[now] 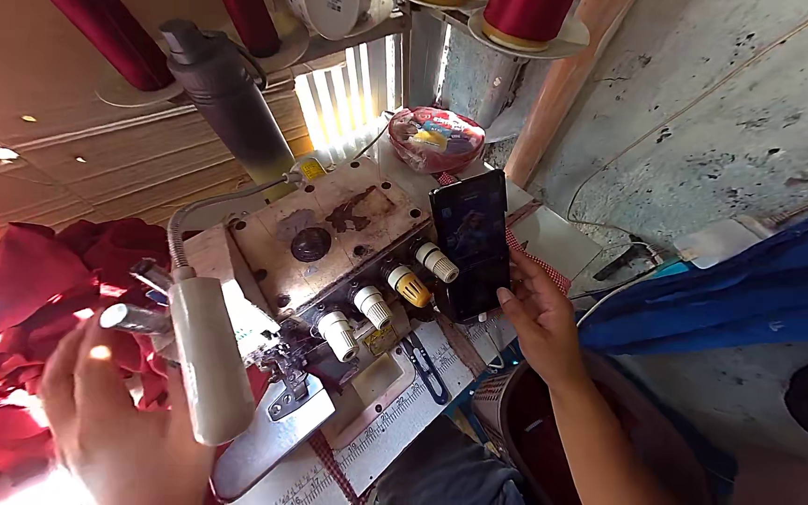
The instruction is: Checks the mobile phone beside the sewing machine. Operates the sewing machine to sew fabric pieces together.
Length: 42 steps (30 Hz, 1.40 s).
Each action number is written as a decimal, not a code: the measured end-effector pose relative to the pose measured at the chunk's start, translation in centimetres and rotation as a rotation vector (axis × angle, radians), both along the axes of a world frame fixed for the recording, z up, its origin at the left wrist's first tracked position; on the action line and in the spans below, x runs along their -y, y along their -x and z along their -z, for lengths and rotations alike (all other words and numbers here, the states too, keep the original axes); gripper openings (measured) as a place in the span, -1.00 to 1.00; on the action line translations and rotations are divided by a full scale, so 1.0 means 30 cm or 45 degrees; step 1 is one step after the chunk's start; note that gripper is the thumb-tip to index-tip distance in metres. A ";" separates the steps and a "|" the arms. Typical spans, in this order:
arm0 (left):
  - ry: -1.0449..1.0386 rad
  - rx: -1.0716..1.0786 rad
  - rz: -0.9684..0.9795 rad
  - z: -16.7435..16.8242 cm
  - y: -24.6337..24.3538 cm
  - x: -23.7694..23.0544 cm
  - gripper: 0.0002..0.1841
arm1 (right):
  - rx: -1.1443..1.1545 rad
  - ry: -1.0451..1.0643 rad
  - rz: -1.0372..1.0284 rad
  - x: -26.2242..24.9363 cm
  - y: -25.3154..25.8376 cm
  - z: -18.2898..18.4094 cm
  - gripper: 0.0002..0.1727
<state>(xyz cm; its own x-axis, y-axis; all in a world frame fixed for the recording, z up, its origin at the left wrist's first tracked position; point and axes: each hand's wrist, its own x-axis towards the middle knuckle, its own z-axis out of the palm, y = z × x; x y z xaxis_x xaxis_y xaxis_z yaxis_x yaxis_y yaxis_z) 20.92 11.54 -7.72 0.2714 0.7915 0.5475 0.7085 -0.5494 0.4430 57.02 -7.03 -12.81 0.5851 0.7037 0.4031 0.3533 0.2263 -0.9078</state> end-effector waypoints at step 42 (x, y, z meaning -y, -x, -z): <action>-0.094 0.300 -0.109 0.061 -0.057 0.120 -0.74 | -0.030 0.002 0.016 -0.016 0.028 -0.006 -0.35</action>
